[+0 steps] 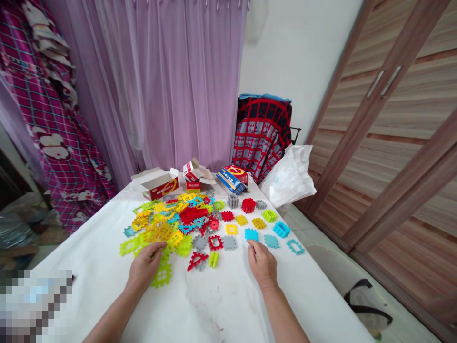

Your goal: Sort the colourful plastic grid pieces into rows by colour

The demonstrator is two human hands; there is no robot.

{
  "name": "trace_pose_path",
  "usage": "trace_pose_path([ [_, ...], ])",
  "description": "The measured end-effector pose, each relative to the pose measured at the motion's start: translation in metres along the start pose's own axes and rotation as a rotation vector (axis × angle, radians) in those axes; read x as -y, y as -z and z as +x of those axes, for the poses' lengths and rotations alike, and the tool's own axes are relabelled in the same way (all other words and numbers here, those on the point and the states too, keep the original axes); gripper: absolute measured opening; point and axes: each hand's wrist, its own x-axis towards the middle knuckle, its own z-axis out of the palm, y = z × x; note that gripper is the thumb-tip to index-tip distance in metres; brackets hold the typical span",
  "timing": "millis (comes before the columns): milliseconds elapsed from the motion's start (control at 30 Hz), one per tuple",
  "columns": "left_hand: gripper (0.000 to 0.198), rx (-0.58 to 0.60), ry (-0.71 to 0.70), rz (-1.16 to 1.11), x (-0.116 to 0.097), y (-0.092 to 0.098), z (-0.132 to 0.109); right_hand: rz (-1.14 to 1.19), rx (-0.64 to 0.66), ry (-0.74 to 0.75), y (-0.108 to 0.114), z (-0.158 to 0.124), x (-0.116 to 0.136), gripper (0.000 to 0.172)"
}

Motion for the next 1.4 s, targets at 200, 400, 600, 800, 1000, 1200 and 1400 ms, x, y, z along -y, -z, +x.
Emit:
trace_pose_path([
  [200,0.026,0.0,-0.118,0.05,-0.014,0.005,0.0,0.033,0.018,0.111,-0.014,-0.003,0.035,0.033],
  [400,0.028,-0.01,-0.151,0.11,-0.018,0.004,-0.003,0.068,0.032,0.201,-0.014,-0.005,0.065,0.032],
  [600,0.033,-0.065,-0.033,0.22,-0.001,0.025,0.027,0.093,-0.004,0.245,-0.011,-0.003,0.07,0.032],
  [800,0.052,-0.039,0.255,0.385,0.04,0.058,0.093,0.178,0.036,0.236,-0.014,-0.004,0.072,0.03],
  [1000,0.062,0.131,0.361,0.455,0.054,0.048,0.13,0.24,0.045,0.226,-0.01,-0.004,0.072,0.025],
  [1200,0.049,0.251,0.198,0.44,0.033,0.025,0.105,0.321,0.054,0.211,-0.006,0.0,0.071,0.02],
  [1400,0.049,0.212,0.153,0.476,0.033,0.022,0.131,0.43,0.159,0.2,-0.009,-0.005,0.063,0.018],
])
